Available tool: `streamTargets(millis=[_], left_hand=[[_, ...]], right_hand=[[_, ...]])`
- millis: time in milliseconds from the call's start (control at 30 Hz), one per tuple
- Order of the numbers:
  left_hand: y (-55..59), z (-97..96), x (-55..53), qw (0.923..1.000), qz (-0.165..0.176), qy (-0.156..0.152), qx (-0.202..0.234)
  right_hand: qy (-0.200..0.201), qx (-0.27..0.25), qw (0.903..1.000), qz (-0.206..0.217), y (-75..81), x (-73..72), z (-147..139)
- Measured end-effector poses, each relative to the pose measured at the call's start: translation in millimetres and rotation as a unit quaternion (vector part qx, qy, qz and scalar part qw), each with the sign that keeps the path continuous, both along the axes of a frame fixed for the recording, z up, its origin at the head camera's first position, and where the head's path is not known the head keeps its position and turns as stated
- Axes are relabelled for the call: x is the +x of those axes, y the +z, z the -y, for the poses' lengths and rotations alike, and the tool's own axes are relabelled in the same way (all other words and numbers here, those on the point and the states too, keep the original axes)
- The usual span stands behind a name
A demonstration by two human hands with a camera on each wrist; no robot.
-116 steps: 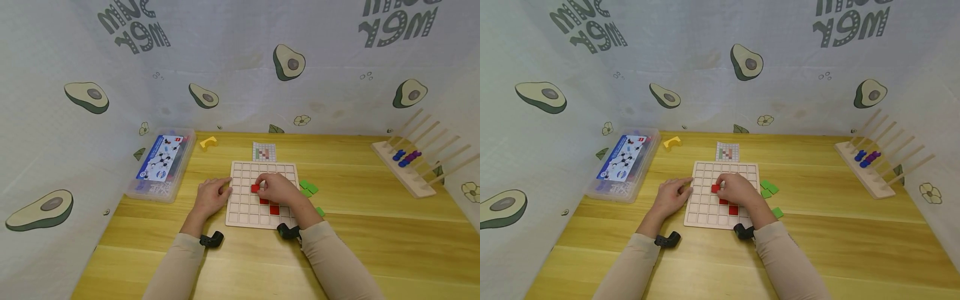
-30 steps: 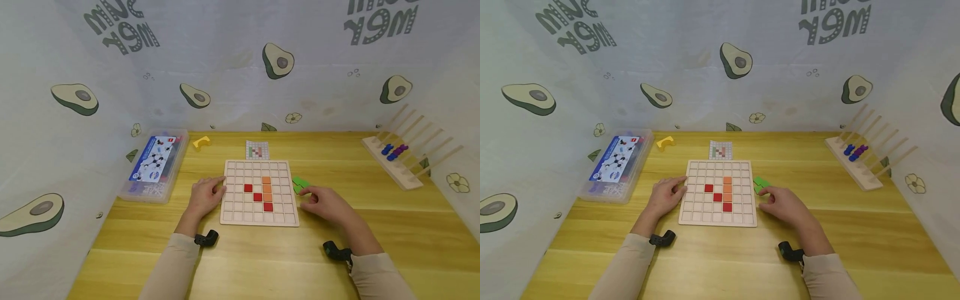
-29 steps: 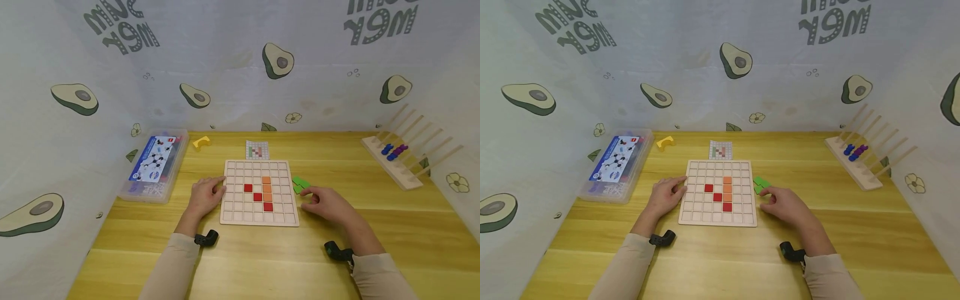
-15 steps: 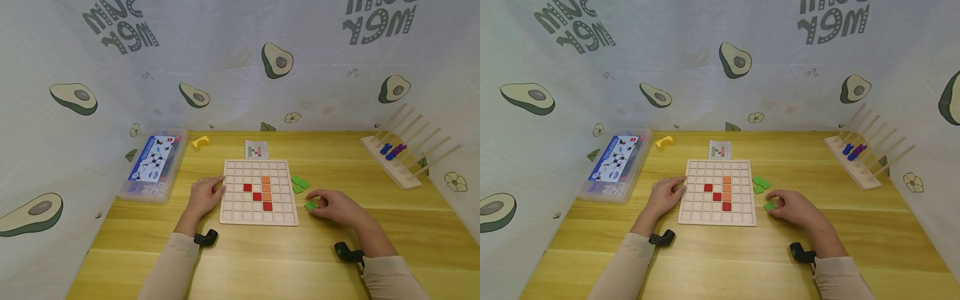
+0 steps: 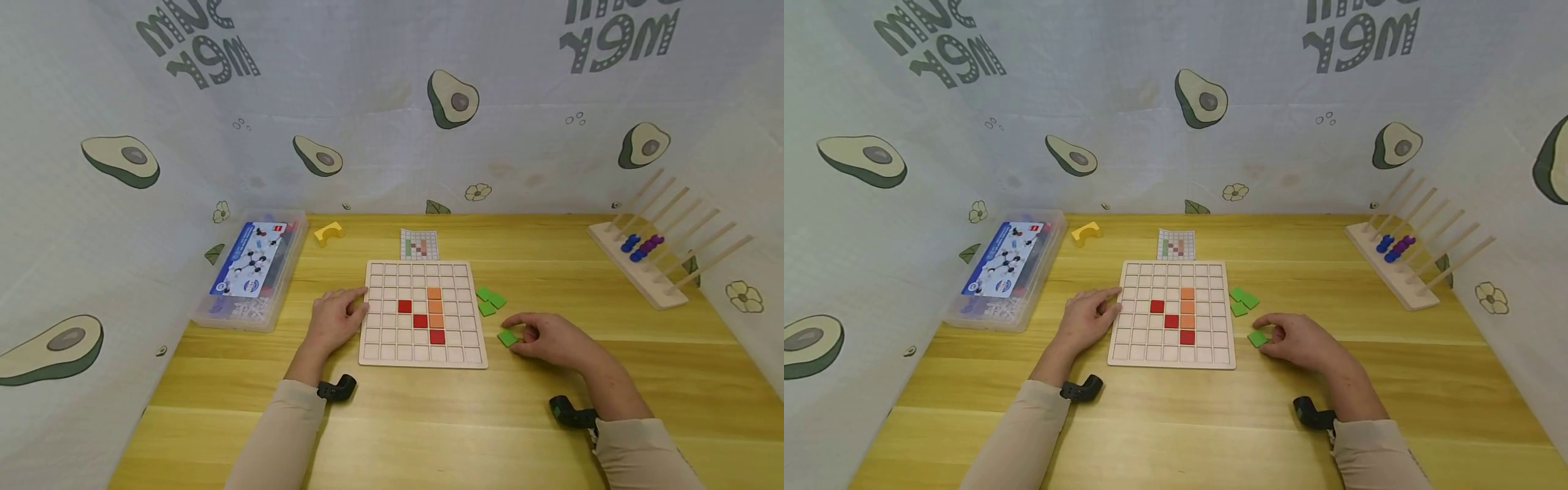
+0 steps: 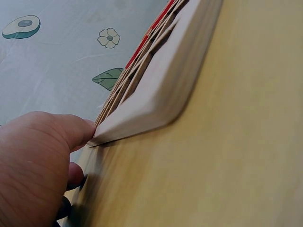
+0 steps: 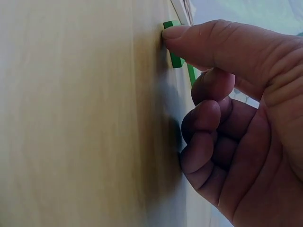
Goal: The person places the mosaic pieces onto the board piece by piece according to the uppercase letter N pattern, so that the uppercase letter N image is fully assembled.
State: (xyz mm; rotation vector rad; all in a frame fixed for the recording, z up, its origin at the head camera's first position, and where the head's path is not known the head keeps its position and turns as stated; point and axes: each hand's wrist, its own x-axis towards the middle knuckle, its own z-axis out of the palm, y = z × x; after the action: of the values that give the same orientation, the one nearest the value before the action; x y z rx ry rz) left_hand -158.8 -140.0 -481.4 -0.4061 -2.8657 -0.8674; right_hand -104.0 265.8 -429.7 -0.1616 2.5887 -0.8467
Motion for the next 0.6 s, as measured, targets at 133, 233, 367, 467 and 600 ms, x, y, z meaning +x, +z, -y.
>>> streamTargets(millis=[133,233,367,467,600], left_hand=[[0.8,0.2,0.5,1.0,0.003,0.0,-0.001],[1.2,0.3,0.6,1.0,0.005,0.001,-0.001],[1.7,0.2,0.6,1.0,0.005,0.001,-0.001],[1.8,0.2,0.9,1.0,0.004,0.001,0.001],[1.1,-0.5,1.2,1.0,0.003,0.002,-0.001]], right_hand=[[-0.002,0.002,1.0,0.002,0.2,-0.3,-0.7],[-0.003,0.003,1.0,-0.003,-0.7,-0.7,-0.6],[0.001,0.004,0.9999,-0.014,-2.2,-1.4,0.2],[0.001,0.005,0.9998,-0.02,-2.4,-1.6,1.2],[-0.002,0.005,0.9995,-0.03,-0.9,-2.0,5.0]])
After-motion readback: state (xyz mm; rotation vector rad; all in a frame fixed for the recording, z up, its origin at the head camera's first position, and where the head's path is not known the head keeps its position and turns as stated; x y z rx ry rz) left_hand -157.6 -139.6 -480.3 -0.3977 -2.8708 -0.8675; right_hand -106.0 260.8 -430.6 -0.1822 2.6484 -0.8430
